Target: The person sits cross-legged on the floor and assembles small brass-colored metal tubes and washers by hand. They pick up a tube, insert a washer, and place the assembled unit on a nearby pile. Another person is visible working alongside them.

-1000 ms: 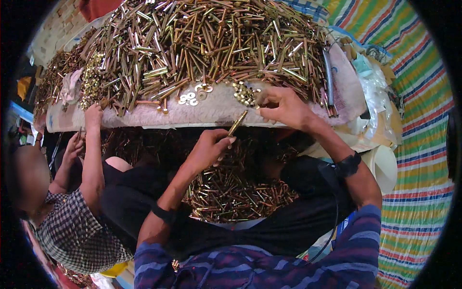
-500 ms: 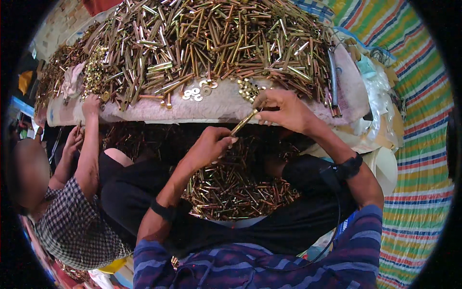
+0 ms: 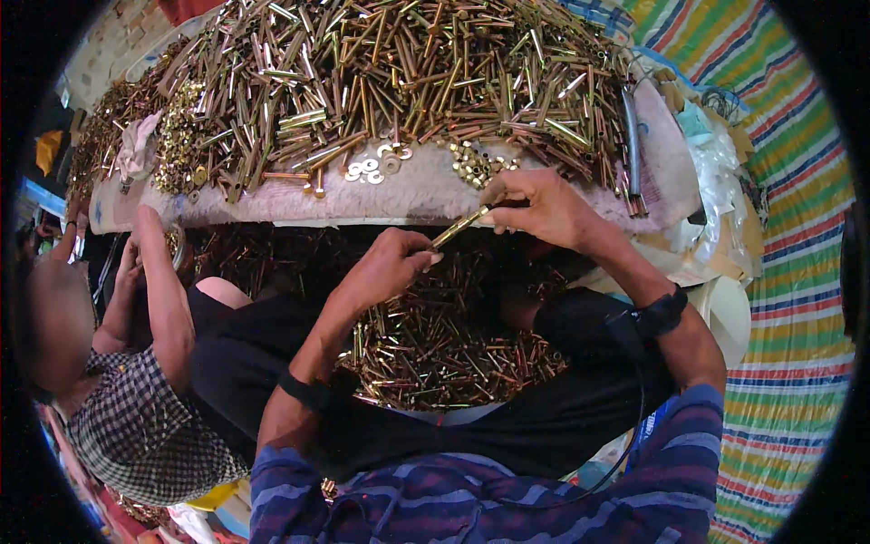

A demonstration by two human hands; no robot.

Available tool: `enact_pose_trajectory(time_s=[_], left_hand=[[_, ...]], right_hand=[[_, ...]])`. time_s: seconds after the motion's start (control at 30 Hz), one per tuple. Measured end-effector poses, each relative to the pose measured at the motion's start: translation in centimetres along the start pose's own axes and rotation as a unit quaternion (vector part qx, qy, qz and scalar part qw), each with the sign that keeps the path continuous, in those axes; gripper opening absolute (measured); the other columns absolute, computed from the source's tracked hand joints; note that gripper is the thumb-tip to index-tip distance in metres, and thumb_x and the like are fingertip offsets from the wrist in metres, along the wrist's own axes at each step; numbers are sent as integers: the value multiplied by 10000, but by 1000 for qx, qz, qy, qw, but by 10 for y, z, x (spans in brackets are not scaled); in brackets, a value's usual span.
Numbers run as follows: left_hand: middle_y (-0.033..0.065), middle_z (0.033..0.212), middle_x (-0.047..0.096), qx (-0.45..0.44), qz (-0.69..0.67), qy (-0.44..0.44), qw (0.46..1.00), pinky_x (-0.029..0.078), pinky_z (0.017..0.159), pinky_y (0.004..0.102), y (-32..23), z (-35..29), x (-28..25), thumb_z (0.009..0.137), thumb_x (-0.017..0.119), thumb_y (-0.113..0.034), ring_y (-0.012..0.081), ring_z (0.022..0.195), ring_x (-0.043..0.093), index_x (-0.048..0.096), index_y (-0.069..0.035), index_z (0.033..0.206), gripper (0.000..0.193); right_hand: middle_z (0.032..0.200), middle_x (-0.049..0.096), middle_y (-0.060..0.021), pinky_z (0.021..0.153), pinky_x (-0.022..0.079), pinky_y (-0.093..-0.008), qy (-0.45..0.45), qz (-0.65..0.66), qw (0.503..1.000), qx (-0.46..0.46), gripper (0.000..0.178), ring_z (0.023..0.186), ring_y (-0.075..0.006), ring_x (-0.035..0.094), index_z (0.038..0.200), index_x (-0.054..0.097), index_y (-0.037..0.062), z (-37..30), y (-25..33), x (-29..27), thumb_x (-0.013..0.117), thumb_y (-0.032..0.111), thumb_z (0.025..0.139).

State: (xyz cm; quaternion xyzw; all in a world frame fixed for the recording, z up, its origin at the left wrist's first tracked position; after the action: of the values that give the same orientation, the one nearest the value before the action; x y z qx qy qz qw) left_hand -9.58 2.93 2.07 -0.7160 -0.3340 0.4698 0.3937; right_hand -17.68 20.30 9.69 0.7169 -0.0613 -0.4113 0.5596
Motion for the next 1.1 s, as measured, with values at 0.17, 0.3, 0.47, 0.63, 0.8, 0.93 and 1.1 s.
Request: enact_pose_trajectory(time_s=[0.17, 0.3, 0.47, 0.63, 0.8, 0.93, 1.1], left_hand=[[106, 675, 615, -30, -15, -6, 999, 452, 575, 361, -1, -2, 0, 922, 683, -206, 155, 593, 545, 707, 74, 959, 283], [50, 697, 598, -33, -17, 18, 999, 451, 534, 325, 0, -1, 2, 939, 699, -270, 130, 590, 544, 706, 47, 1039, 332], [43, 700, 597, -44, -26, 21, 998, 454, 517, 326, 5, -2, 1, 937, 704, -272, 131, 582, 553, 700, 54, 1037, 340], [68, 659, 600, -13, -31, -1, 999, 455, 506, 353, 1, -3, -2, 930, 685, -202, 146, 543, 554, 696, 85, 960, 289], [17, 688, 589, -46, -32, 27, 998, 422, 509, 315, 9, -1, 1, 945, 705, -247, 112, 559, 511, 701, 45, 1047, 310], [-3, 710, 593, -75, -33, 42, 996, 402, 512, 291, 12, -2, 1, 956, 712, -273, 91, 577, 493, 705, 19, 1095, 323], [42, 641, 567, -50, -31, 29, 998, 425, 491, 334, 1, -5, -3, 944, 694, -212, 124, 535, 524, 692, 66, 1010, 286]], right_hand=[[787, 703, -64, 687, 537, -302, -2, -9, 1000, -20, 150, 756, -105, 671, 1012, 667, 3, 0, -1, 1, 718, 93, 903], [780, 699, -66, 690, 539, -305, -3, -5, 1000, -27, 157, 761, -112, 679, 1018, 666, 7, -1, 1, 1, 720, 93, 899], [826, 707, -73, 700, 545, -307, -8, -16, 999, -27, 173, 769, -120, 685, 1032, 663, 2, 0, 2, 3, 727, 81, 892], [888, 687, -45, 743, 545, -271, -1, -26, 999, -28, 175, 814, -99, 671, 1081, 660, -7, 0, 5, 5, 708, 34, 918], [897, 690, -49, 724, 543, -269, 0, -87, 994, -73, 179, 796, -98, 671, 1074, 661, -4, -1, 12, 6, 717, 37, 910], [817, 698, -117, 704, 540, -348, -12, -67, 996, -63, 190, 739, -167, 692, 1013, 680, 14, 1, 9, 6, 742, 146, 892], [771, 681, -120, 698, 540, -372, 27, -61, 998, -10, 211, 728, -191, 694, 993, 672, 18, -3, 2, 8, 715, 214, 929]])
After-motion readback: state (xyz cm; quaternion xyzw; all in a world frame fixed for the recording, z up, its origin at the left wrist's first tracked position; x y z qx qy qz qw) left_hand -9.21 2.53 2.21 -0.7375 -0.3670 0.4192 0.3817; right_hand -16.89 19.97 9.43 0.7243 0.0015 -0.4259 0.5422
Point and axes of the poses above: each hand's wrist, its own z-axis towards the middle knuckle, its own x-axis out of the palm, y = z × x, the point moved 8 cm from there along z, towards the middle knuckle
